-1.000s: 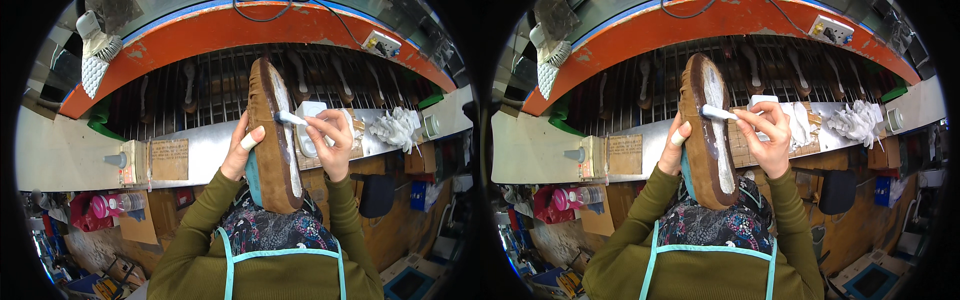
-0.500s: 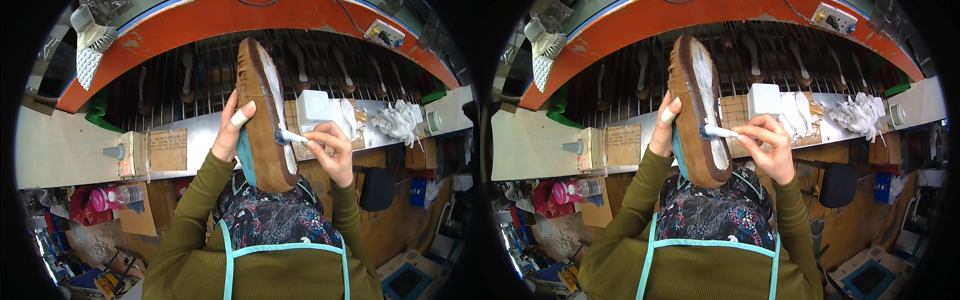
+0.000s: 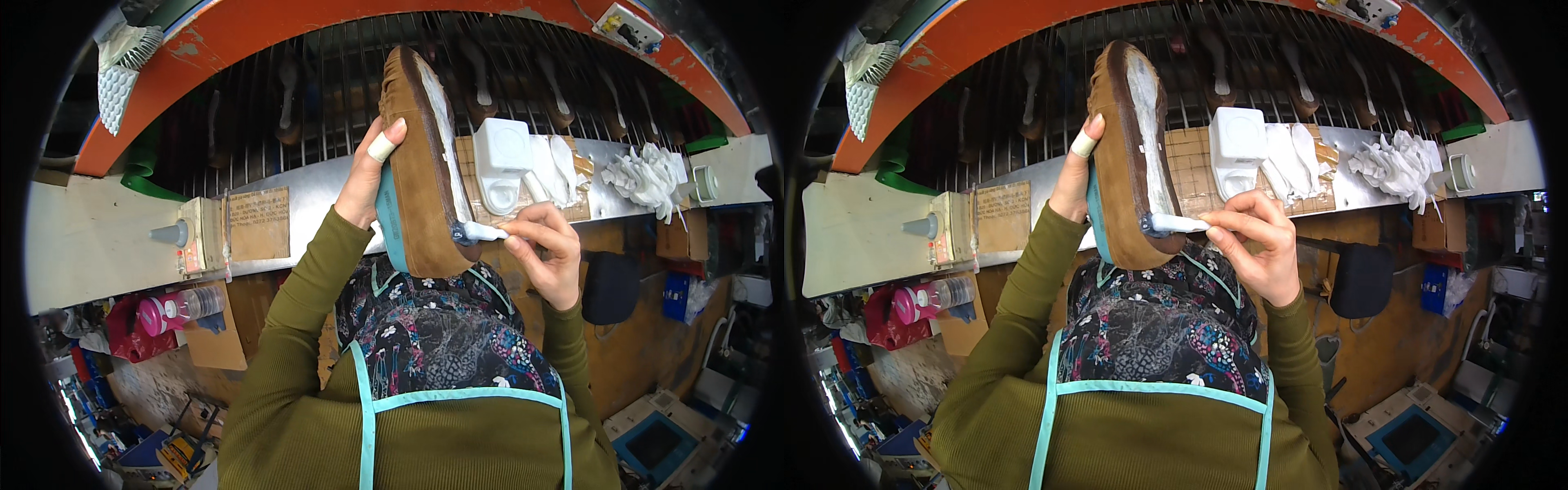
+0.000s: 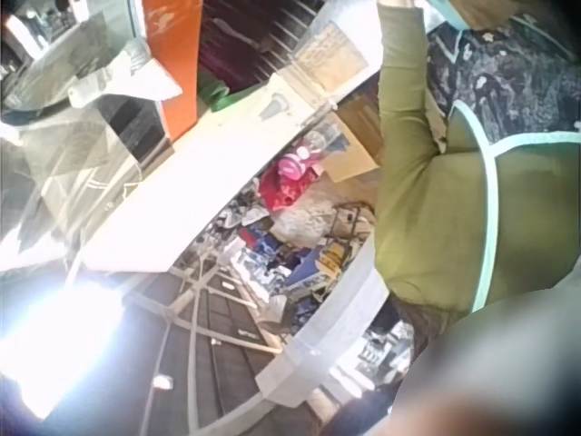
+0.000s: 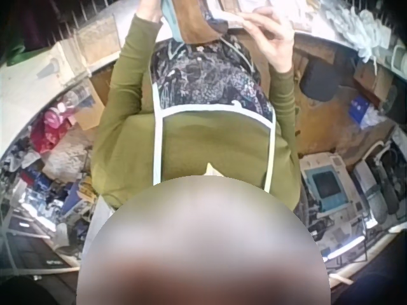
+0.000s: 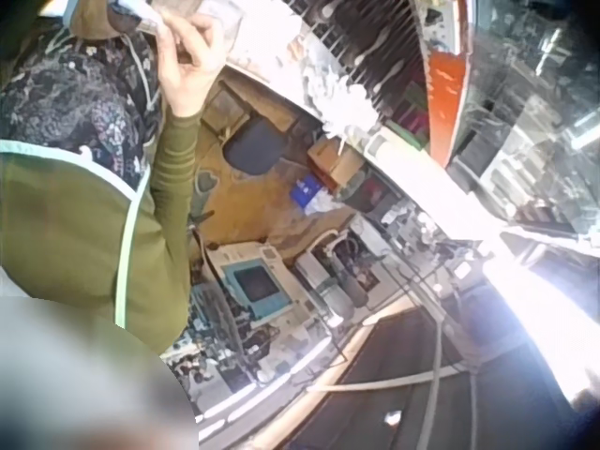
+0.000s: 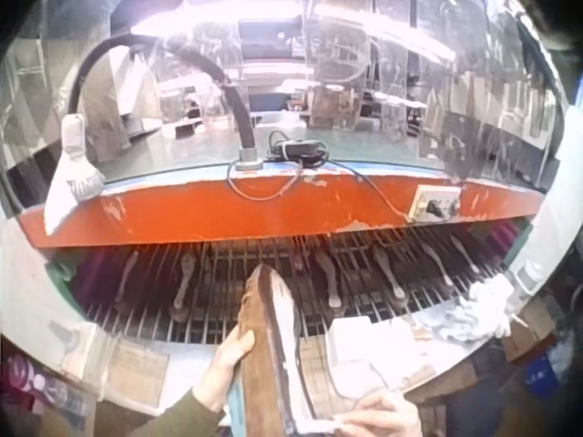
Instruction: The person holds a brown shoe and uses a small brush to apply white glue to the sole. They repeatedly dip the brush into a container and spread the glue across the sole surface, turning the shoe to reach different areas.
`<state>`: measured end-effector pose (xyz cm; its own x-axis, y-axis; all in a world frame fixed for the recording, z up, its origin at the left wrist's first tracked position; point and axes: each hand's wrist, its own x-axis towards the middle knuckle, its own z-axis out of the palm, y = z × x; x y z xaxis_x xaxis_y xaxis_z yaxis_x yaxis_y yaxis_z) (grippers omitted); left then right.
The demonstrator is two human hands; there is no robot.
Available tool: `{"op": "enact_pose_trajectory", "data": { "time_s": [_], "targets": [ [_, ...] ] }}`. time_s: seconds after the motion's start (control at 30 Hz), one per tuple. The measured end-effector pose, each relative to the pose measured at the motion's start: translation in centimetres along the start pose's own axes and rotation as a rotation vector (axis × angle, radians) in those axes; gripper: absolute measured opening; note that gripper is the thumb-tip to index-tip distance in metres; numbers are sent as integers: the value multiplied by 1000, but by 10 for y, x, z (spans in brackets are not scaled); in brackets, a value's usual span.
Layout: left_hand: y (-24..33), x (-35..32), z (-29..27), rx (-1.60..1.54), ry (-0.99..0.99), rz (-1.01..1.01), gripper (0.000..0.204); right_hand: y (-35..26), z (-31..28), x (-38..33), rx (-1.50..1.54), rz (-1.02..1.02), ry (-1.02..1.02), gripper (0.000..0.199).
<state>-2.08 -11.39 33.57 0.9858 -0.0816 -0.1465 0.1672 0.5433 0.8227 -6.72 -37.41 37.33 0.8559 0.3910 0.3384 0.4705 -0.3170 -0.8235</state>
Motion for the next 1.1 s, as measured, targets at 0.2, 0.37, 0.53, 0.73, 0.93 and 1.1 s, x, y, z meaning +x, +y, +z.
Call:
{"op": "enact_pose_trajectory", "data": {
  "time_s": [0.2, 0.37, 0.53, 0.73, 0.93, 1.1],
  "targets": [
    [-9, 1, 8, -83, -7, -172, 68, 3, -6, -1, 3, -22, 4, 16],
    [-22, 4, 16, -182, -8, -318, 70, 2, -14, 3, -20, -79, 4, 17],
    [-37, 8, 20, -293, -99, -453, 69, 2, -23, 12, -7, -144, -15, 18],
    [-35, -11, 42, -155, -363, -282, 47, -1, -32, 34, 38, -242, -111, 19],
    [-17, -45, 52, 374, -551, 16, 43, -2, -32, 59, 162, -280, -250, 18],
    [-35, -61, 37, -540, -638, -561, 46, 2, -27, 87, 235, -403, -447, 19]
  ]
}}
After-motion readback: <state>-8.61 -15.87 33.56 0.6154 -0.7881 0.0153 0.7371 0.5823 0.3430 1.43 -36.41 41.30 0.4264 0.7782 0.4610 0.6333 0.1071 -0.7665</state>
